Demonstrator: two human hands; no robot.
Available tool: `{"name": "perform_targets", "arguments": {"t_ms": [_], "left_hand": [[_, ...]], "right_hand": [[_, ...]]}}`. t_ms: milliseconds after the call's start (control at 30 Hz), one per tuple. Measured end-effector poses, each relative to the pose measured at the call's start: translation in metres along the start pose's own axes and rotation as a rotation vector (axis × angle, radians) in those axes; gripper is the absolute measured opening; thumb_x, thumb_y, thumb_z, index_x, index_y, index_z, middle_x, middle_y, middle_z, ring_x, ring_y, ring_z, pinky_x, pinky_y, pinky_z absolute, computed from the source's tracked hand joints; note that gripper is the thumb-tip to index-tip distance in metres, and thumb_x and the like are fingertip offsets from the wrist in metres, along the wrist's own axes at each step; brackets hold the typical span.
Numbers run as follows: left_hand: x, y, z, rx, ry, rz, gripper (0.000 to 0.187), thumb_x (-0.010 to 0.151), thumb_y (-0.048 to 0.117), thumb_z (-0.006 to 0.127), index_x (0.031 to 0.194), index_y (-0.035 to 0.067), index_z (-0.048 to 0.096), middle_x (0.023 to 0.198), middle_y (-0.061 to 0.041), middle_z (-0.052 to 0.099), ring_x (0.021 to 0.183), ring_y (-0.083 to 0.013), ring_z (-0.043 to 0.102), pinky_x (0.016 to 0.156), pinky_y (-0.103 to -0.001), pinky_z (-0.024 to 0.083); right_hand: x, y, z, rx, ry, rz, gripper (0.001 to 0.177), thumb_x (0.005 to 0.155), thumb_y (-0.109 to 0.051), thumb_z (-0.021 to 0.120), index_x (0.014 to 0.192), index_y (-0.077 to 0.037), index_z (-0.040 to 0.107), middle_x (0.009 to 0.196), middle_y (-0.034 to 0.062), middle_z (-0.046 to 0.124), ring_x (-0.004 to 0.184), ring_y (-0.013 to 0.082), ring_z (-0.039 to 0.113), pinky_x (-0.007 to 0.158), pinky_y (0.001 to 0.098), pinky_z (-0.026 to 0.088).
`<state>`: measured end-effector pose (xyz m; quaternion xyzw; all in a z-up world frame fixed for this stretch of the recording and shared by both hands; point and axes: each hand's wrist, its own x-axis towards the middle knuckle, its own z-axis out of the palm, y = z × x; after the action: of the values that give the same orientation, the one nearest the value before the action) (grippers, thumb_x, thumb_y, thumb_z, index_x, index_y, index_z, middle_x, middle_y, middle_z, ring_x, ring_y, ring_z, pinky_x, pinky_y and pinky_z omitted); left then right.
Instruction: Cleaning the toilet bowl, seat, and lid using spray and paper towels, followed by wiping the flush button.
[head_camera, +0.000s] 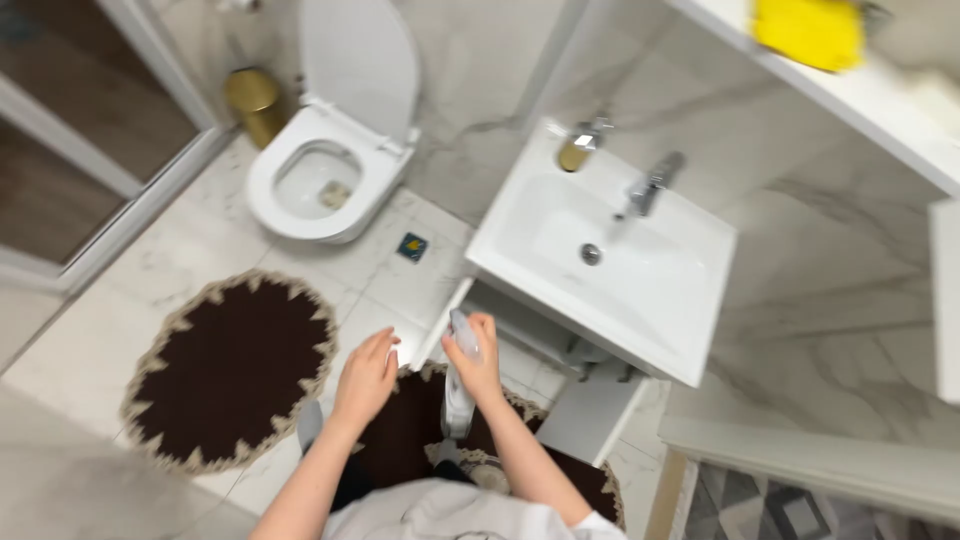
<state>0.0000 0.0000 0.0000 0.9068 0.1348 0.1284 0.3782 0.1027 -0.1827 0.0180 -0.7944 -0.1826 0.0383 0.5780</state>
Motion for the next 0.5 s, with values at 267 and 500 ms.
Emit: {"name": "perform_targets", "arguments": {"t_ms": [267, 500], "left_hand": [[0.071, -0.152, -0.167, 0.044, 0.095, -0.116, 0.021, 0.098, 0.015, 0.057, 0.111, 0.004, 0.070, 0.134, -0.013, 0.066, 0.118, -0.0331, 0.064, 0.100, -0.044, 0.050], [0.199, -0.238, -0.256, 0.119, 0.018, 0.029, 0.024, 0.100, 0.016, 0.058, 0.117, 0.005, 0.070, 0.132, -0.011, 0.068, 0.118, -0.0310, 0.065, 0.102, -0.043, 0.050]], "right_hand": [[0.092, -0.034, 0.175, -0.024, 0.059, 0.029, 0.027, 0.084, -0.017, 0.069, 0.109, -0.005, 0.067, 0.101, 0.0086, 0.068, 0.090, 0.0217, 0.065, 0.081, 0.0341, 0.051], [0.166, -0.070, 0.286, -0.102, 0.256, 0.102, 0.029, 0.081, -0.012, 0.066, 0.110, -0.007, 0.067, 0.101, 0.0092, 0.066, 0.086, 0.0199, 0.064, 0.081, 0.0328, 0.052]]}}
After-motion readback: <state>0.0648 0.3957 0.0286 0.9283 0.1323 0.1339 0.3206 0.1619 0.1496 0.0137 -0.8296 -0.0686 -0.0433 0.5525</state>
